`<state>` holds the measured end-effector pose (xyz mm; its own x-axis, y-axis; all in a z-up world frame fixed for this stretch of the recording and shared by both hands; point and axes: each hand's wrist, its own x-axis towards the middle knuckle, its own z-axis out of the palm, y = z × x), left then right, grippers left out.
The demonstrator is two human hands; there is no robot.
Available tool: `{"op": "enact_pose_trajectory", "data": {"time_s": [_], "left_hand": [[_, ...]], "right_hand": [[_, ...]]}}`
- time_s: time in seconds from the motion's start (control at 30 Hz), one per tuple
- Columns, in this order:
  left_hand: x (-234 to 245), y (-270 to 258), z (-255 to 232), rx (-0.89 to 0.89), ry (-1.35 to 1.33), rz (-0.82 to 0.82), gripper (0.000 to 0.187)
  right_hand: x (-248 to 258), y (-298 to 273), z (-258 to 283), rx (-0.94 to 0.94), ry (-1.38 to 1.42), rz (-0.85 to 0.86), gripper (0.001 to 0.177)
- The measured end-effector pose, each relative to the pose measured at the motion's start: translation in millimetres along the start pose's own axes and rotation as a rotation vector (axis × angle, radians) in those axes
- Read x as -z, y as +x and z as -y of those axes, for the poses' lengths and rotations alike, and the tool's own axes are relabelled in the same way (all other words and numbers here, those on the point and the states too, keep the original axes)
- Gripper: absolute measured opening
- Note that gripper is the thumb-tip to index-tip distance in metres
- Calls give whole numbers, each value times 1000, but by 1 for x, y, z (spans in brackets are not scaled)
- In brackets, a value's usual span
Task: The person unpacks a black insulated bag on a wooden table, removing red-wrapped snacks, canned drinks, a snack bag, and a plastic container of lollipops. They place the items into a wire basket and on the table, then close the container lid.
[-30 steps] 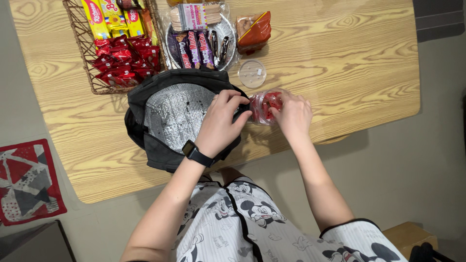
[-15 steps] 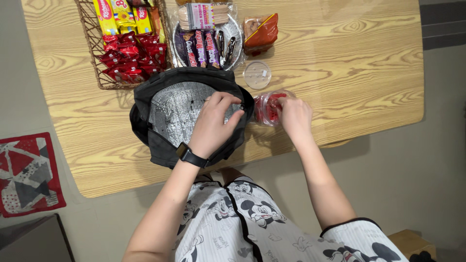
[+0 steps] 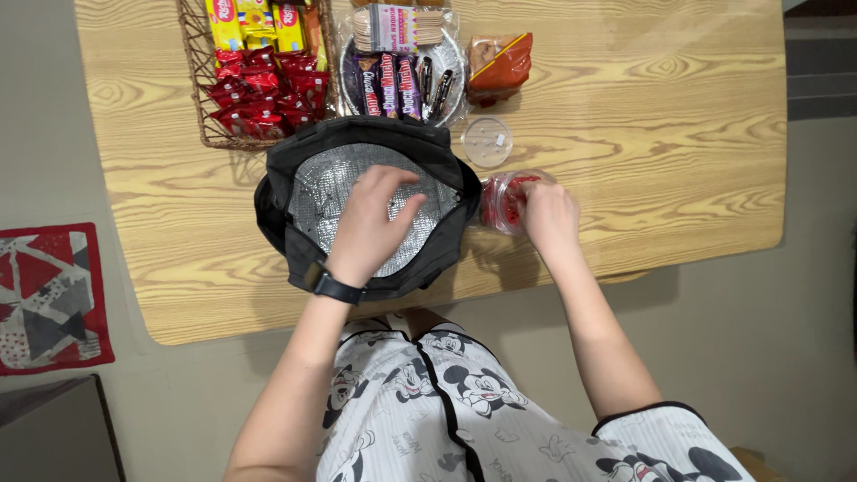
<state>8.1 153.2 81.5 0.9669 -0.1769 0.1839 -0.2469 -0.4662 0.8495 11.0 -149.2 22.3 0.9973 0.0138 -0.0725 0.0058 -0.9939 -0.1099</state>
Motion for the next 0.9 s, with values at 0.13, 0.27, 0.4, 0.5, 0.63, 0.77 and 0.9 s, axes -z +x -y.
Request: {"op": "enact_pose_trajectory", "data": {"time_s": [0.13,0.27,0.4,0.5,0.63,0.77,0.9], "left_hand": [[26,-9,28,1,85,-125,15],[59,-24,73,132,185,-270,10],[76,-46,117,324,433,-331,14],[73,-55,145,454,585,-271,23],[55,-55,173,534,653,-211,31],[40,-51,189,540,673,-224,29],[35,-49,194,539,644,-247,20]], "right_hand": [[20,0,5,-7,81,46,27],[45,-1,11,-22,183,4,34],[66,1,26,-2,232,-92,29],[74,3,44,186,281,-225,25],[75,3,70,169,388,-199,22],[73,-1,85,205,408,-224,19],[68,-6,91,250,509,-232,19]]}}
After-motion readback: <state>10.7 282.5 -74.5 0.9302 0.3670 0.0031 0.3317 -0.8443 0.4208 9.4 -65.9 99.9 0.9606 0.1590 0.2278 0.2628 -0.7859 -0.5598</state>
